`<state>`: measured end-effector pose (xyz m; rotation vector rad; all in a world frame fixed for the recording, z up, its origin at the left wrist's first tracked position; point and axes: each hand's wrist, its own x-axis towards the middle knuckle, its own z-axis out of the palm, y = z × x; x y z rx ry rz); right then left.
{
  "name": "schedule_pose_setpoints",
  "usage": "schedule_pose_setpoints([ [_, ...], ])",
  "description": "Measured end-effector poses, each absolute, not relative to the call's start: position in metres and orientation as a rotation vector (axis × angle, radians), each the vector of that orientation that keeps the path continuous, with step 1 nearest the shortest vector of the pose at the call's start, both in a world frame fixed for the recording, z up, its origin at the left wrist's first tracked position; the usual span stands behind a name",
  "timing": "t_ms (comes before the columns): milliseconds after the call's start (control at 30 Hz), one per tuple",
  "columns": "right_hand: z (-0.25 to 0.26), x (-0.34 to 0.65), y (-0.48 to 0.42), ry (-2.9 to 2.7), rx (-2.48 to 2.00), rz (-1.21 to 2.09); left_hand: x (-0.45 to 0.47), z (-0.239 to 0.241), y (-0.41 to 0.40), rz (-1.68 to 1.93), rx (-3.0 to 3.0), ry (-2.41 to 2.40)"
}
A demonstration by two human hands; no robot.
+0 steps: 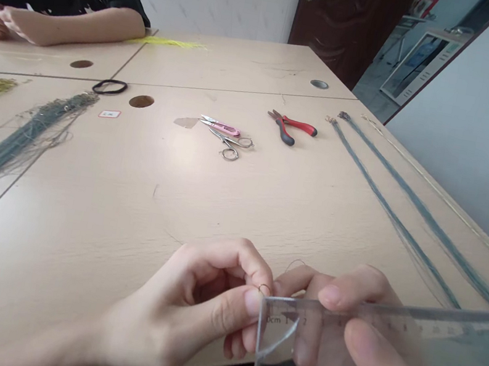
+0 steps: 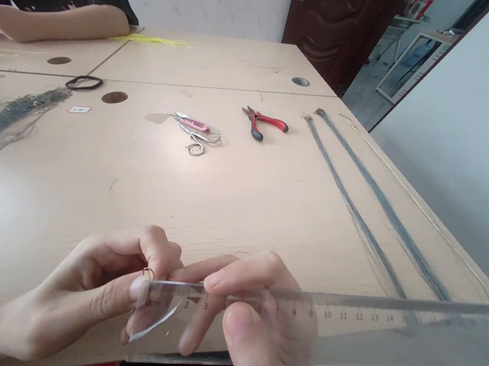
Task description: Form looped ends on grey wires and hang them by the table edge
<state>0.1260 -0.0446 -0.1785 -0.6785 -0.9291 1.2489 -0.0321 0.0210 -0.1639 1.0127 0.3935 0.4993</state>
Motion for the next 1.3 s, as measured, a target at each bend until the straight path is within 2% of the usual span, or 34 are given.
schedule_pose_setpoints([
  [500,-0.178,0.124,-0.046,-0.892,-0.714,1.241,-0.033,-0.161,0.022,0.489,1.05,0.433],
  [700,-0.181,0.126,-0.044,-1.036,-0.789,1.13,-0.028,-0.162,0.037,0.632,1.269,0.724],
  [967,-0.158,0.174,-0.023,-1.184,-1.543,1.277,-0.037,-0.162,0.058,0.811,1.342,0.924],
  [1133,-0.133,0.193,0.012,-1.567,-1.998,1.031,-0.037,-0.158,0.057,0.843,1.353,0.941],
  [1300,-0.134,0.186,0.052,-1.772,-2.014,0.898,-0.038,-0.153,0.057,0.879,1.38,0.958],
])
